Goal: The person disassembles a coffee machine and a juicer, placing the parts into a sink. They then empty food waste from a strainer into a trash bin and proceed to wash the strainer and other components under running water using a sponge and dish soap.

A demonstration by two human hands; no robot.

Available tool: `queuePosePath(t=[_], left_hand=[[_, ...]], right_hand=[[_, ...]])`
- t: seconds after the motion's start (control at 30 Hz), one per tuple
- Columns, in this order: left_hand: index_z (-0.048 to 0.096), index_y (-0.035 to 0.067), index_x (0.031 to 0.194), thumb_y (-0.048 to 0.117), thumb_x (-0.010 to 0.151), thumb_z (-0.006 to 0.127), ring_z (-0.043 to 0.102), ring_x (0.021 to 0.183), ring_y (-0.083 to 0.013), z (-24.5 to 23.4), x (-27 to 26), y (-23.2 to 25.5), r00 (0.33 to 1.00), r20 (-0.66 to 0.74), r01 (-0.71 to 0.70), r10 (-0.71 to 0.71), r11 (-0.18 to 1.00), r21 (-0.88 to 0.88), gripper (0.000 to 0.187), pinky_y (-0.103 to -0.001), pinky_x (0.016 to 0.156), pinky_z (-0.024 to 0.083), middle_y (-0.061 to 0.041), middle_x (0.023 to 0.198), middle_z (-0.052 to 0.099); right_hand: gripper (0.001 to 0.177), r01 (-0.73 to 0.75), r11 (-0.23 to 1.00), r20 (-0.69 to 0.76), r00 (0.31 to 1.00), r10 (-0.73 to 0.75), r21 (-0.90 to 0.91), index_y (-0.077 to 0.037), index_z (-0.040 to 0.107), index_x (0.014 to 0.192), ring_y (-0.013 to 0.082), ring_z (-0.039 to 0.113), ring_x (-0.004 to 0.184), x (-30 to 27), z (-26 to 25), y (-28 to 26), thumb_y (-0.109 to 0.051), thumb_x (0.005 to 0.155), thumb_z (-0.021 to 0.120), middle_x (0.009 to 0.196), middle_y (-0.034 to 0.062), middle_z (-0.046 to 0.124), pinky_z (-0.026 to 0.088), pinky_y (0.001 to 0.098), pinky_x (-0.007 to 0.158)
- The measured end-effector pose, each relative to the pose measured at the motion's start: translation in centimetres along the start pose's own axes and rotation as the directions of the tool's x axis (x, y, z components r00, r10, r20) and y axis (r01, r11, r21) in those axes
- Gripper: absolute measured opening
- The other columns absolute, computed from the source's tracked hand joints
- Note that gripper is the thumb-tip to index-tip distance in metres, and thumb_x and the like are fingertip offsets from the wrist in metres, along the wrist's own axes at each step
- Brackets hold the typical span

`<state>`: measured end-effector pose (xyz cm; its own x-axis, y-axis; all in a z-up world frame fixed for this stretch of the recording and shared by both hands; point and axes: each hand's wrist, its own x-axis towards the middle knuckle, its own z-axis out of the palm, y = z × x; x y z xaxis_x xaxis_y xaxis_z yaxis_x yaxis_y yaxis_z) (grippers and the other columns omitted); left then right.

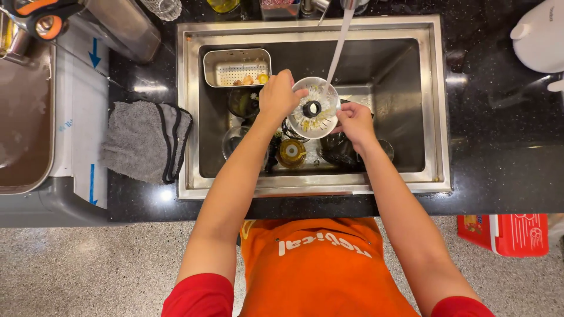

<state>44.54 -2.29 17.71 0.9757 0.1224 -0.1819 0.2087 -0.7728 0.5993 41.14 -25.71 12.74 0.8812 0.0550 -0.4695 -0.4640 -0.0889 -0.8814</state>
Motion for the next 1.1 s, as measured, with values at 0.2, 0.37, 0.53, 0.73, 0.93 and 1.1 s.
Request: queuePosePath(t=[0.2,0.37,0.53,0.73,0.93,1.1], left_hand=[[0.069,0.004,0.091,0.076,0.070,0.079,0.071,0.094,-0.0350,-0.9,-0.3,1.9,0.992,-0.038,0.124,-0.122,0.990,0.067,0.075,-0.048,0.079,0.056,-0.016,0.092,0.074],[0.068,0.005,0.099,0.078,0.063,0.079,0.073,0.096,-0.0329,0.0,-0.2,3.1,0.980,0.059,0.192,-0.191,0.981,-0.002,0.082,-0.045,0.082,0.057,-0.016,0.098,0.075],[0.068,0.006,0.106,0.063,0.062,0.087,0.074,0.094,-0.0262,5.1,2.2,-1.2,0.953,0.224,0.245,-0.206,0.956,-0.163,0.074,-0.041,0.081,0.057,-0.013,0.101,0.075],[0.072,0.000,0.115,0.027,0.082,0.083,0.077,0.096,-0.0292,9.4,0.5,-2.4,0.954,0.293,0.194,-0.056,0.862,-0.468,0.043,-0.041,0.085,0.060,-0.016,0.103,0.078],[0.061,0.004,0.124,0.014,0.074,0.082,0.071,0.104,-0.0249,8.4,-1.5,-2.4,0.991,0.125,0.034,0.053,0.795,-0.605,0.055,-0.037,0.090,0.055,-0.013,0.111,0.073],[0.063,0.005,0.124,0.026,0.091,0.073,0.073,0.094,-0.0191,4.3,-1.6,-2.0,0.980,0.192,0.095,0.052,0.727,-0.680,0.041,-0.035,0.080,0.059,-0.009,0.106,0.075]], right_hand=[[0.013,0.263,0.934,-0.091,0.952,-0.292,-0.243,0.007,0.064,0.108,0.0196,0.074,0.079,-0.9,1.8,-2.1,0.001,0.097,0.063,0.093,0.0146,0.075,0.061,0.0319,0.066],[0.011,0.379,0.815,-0.135,0.869,-0.477,-0.439,0.007,0.066,0.105,0.0179,0.076,0.080,-2.6,1.1,-3.7,0.000,0.096,0.065,0.091,0.0153,0.076,0.059,0.0297,0.069],[0.012,0.396,0.750,-0.145,0.829,-0.540,-0.530,0.007,0.067,0.106,0.0187,0.076,0.076,-4.2,0.5,-5.8,-0.001,0.098,0.064,0.090,0.0161,0.076,0.058,0.0302,0.068],[0.014,0.395,0.754,-0.190,0.809,-0.556,-0.524,0.008,0.068,0.107,0.0179,0.074,0.071,-3.5,-0.7,-4.9,-0.002,0.099,0.064,0.088,0.0156,0.076,0.057,0.0308,0.064],[0.016,0.267,0.913,-0.272,0.895,-0.354,-0.309,0.008,0.068,0.109,0.0143,0.075,0.075,-2.9,-1.0,-3.4,-0.004,0.099,0.063,0.092,0.0121,0.076,0.060,0.0290,0.060],[0.019,0.131,0.991,-0.221,0.966,-0.133,-0.022,0.010,0.063,0.114,0.0195,0.073,0.071,-3.0,0.1,-3.0,-0.003,0.101,0.059,0.093,0.0154,0.074,0.062,0.0308,0.059]])
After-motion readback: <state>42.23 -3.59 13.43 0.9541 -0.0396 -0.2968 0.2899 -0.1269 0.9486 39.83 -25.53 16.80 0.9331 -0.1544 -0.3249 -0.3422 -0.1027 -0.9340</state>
